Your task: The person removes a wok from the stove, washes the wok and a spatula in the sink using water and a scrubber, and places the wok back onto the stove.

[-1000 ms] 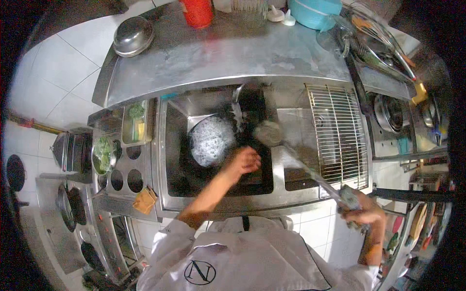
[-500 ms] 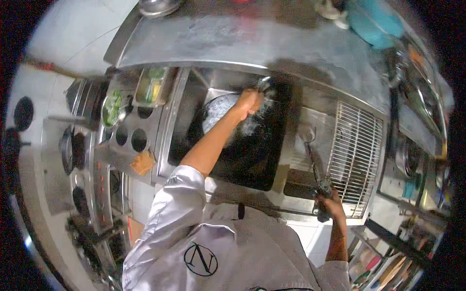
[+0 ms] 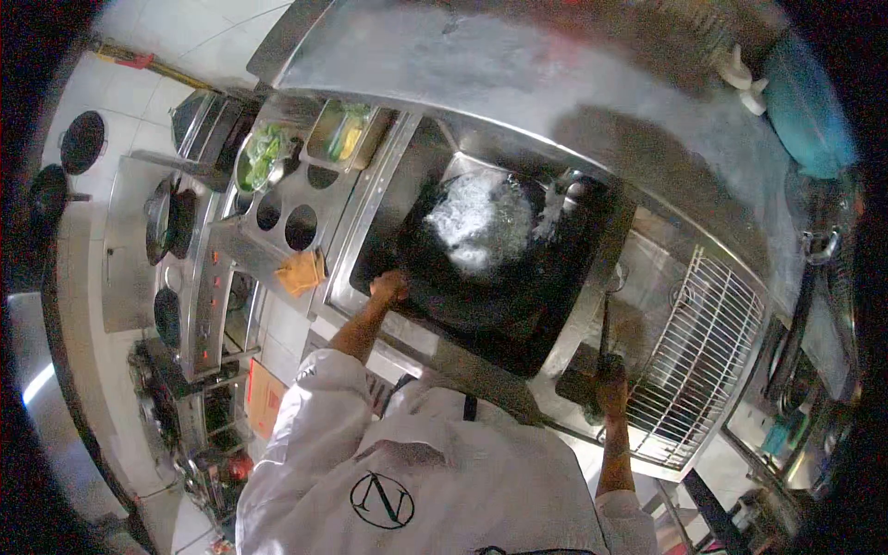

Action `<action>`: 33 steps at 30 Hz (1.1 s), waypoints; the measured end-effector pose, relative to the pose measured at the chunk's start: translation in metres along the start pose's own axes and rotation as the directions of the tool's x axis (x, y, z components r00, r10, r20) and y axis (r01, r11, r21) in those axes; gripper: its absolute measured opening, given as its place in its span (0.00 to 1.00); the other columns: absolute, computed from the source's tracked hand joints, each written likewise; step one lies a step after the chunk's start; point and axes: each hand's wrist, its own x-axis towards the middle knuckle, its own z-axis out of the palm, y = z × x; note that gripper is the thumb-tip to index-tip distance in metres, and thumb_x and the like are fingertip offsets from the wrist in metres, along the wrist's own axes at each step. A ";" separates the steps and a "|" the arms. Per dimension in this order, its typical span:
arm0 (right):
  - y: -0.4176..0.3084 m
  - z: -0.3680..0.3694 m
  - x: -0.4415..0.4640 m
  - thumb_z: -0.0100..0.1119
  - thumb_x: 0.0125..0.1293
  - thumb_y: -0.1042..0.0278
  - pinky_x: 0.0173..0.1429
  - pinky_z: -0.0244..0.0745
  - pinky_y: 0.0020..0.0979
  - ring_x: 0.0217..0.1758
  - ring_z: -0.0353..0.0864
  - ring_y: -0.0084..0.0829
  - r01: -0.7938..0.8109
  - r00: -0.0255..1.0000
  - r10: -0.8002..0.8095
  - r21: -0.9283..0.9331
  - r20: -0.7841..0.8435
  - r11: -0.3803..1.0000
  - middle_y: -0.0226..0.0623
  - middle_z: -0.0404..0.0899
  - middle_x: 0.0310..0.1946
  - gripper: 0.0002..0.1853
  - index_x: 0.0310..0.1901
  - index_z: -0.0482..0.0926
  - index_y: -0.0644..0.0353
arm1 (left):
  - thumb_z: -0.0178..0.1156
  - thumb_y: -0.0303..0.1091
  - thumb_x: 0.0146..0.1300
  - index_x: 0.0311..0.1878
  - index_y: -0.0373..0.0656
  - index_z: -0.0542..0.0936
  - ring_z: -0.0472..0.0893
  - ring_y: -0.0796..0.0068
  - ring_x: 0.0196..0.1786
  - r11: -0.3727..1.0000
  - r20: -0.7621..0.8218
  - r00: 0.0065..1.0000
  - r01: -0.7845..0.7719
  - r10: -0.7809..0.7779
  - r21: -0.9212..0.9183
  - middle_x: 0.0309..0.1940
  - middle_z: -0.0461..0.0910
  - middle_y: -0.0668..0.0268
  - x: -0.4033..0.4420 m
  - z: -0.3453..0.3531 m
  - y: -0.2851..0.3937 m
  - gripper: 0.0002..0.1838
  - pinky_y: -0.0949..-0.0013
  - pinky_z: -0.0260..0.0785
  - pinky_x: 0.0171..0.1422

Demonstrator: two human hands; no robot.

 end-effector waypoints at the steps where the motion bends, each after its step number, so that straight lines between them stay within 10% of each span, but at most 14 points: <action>1: 0.004 0.003 0.002 0.70 0.58 0.70 0.61 0.73 0.38 0.56 0.75 0.38 0.023 1.000 -0.023 0.127 -0.007 0.992 0.39 0.79 0.55 0.28 0.60 0.72 0.60 | 0.68 0.48 0.52 0.49 0.52 0.85 0.81 0.55 0.61 0.999 -0.006 0.999 0.047 -0.047 -0.007 0.52 0.84 0.58 0.007 0.009 -0.002 0.21 0.50 0.76 0.60; 5: 0.039 -0.005 0.024 0.73 0.59 0.70 0.58 0.75 0.38 0.53 0.78 0.36 0.432 0.842 -0.462 -0.860 0.278 0.271 0.37 0.79 0.54 0.29 0.61 0.72 0.59 | 0.66 0.46 0.56 0.46 0.50 0.86 0.83 0.56 0.56 0.997 0.073 0.997 0.024 -0.030 0.075 0.51 0.84 0.58 -0.010 -0.031 0.018 0.17 0.51 0.77 0.58; 8: 0.033 0.005 0.023 0.75 0.58 0.69 0.55 0.77 0.40 0.51 0.79 0.38 -0.086 0.996 0.090 -0.137 0.019 0.987 0.37 0.80 0.53 0.29 0.60 0.72 0.59 | 0.64 0.42 0.57 0.33 0.48 0.86 0.86 0.53 0.45 0.990 0.182 0.980 0.095 -0.074 -0.109 0.41 0.85 0.55 0.000 -0.029 -0.009 0.09 0.51 0.79 0.54; 10: 0.004 0.009 0.015 0.76 0.56 0.66 0.54 0.78 0.43 0.50 0.80 0.41 -0.110 0.990 0.137 0.429 -0.033 0.896 0.39 0.81 0.50 0.30 0.59 0.73 0.58 | 0.63 0.42 0.57 0.28 0.46 0.80 0.85 0.52 0.37 0.183 0.380 0.917 0.356 0.119 -0.916 0.28 0.81 0.56 -0.008 -0.031 -0.022 0.10 0.50 0.79 0.48; 15: 0.005 0.002 0.020 0.78 0.54 0.59 0.54 0.78 0.44 0.48 0.81 0.40 -0.103 0.990 0.094 -0.085 -0.104 0.991 0.39 0.82 0.46 0.32 0.58 0.74 0.58 | 0.46 0.30 0.70 0.28 0.40 0.73 0.83 0.52 0.41 -0.152 0.490 0.828 0.540 0.273 -0.828 0.29 0.78 0.57 -0.024 -0.067 0.017 0.13 0.50 0.76 0.42; 17: 0.018 0.004 0.022 0.78 0.54 0.59 0.53 0.78 0.43 0.47 0.81 0.39 -0.119 0.989 0.090 -0.270 -0.117 0.955 0.39 0.82 0.45 0.32 0.58 0.74 0.58 | 0.47 0.30 0.70 0.28 0.39 0.73 0.83 0.50 0.42 -0.303 0.545 0.816 0.577 0.191 -0.758 0.30 0.78 0.56 -0.035 -0.091 0.041 0.13 0.50 0.76 0.44; 18: 0.036 0.004 0.028 0.79 0.53 0.59 0.53 0.78 0.42 0.47 0.81 0.38 -0.211 0.978 0.178 0.526 0.112 0.824 0.39 0.83 0.45 0.33 0.58 0.74 0.59 | 0.47 0.31 0.70 0.29 0.37 0.72 0.83 0.49 0.43 -0.461 0.604 0.789 0.580 0.113 -0.672 0.31 0.77 0.55 -0.041 -0.105 0.057 0.13 0.49 0.76 0.46; 19: 0.047 0.005 0.031 0.79 0.51 0.59 0.53 0.79 0.41 0.46 0.81 0.38 -0.329 0.944 0.054 0.935 0.325 0.135 0.39 0.83 0.46 0.33 0.57 0.74 0.60 | 0.47 0.31 0.70 0.29 0.37 0.72 0.83 0.49 0.43 -0.453 0.601 0.791 0.581 0.117 -0.676 0.31 0.77 0.55 -0.046 -0.119 0.071 0.13 0.49 0.76 0.46; 20: 0.039 0.003 0.031 0.79 0.51 0.59 0.53 0.79 0.41 0.46 0.81 0.38 -0.321 0.947 0.048 0.937 0.318 0.134 0.39 0.83 0.46 0.33 0.57 0.74 0.60 | 0.47 0.29 0.70 0.29 0.36 0.72 0.82 0.48 0.42 -0.408 0.516 0.849 0.515 0.117 -0.754 0.30 0.76 0.54 -0.050 -0.132 0.085 0.13 0.48 0.76 0.49; 21: 0.021 0.000 0.033 0.77 0.54 0.56 0.52 0.79 0.41 0.46 0.81 0.38 -0.276 0.957 0.200 0.442 0.210 0.853 0.38 0.83 0.45 0.31 0.56 0.75 0.59 | 0.47 0.28 0.70 0.29 0.34 0.71 0.81 0.48 0.42 -0.363 0.423 0.898 0.437 0.123 -0.823 0.29 0.75 0.53 -0.055 -0.146 0.100 0.12 0.48 0.77 0.52; 22: 0.009 0.001 0.036 0.74 0.58 0.53 0.51 0.79 0.41 0.46 0.81 0.37 -0.182 0.978 0.208 -0.424 0.015 0.887 0.38 0.83 0.45 0.28 0.55 0.76 0.59 | 0.47 0.28 0.70 0.29 0.34 0.71 0.81 0.48 0.42 -0.358 0.415 0.901 0.433 0.130 -0.827 0.29 0.75 0.53 -0.065 -0.164 0.122 0.12 0.48 0.77 0.52; 26: 0.031 0.016 0.033 0.65 0.64 0.46 0.49 0.80 0.43 0.46 0.81 0.38 -0.172 0.967 0.120 -0.227 -0.226 0.959 0.38 0.82 0.46 0.25 0.53 0.78 0.57 | 0.45 0.28 0.69 0.35 0.35 0.72 0.78 0.52 0.35 -0.641 0.464 0.881 0.410 0.093 -0.650 0.27 0.75 0.53 -0.062 -0.203 0.176 0.09 0.48 0.76 0.49; 28: 0.119 0.022 0.052 0.58 0.68 0.46 0.52 0.79 0.46 0.48 0.81 0.42 -0.185 0.981 0.115 0.919 0.154 0.349 0.39 0.82 0.47 0.23 0.53 0.79 0.58 | 0.45 0.29 0.68 0.36 0.37 0.71 0.78 0.53 0.34 -0.577 0.459 0.878 0.448 0.139 -0.683 0.26 0.75 0.54 -0.053 -0.216 0.197 0.08 0.48 0.75 0.45; 33: 0.159 0.043 0.062 0.57 0.70 0.48 0.55 0.76 0.45 0.49 0.79 0.40 0.198 0.972 -0.212 -0.136 -0.099 0.971 0.39 0.81 0.48 0.22 0.55 0.78 0.57 | 0.47 0.32 0.68 0.34 0.40 0.70 0.73 0.62 0.29 -0.387 0.344 0.938 0.328 0.029 -0.862 0.21 0.69 0.61 -0.104 -0.277 0.247 0.08 0.53 0.68 0.39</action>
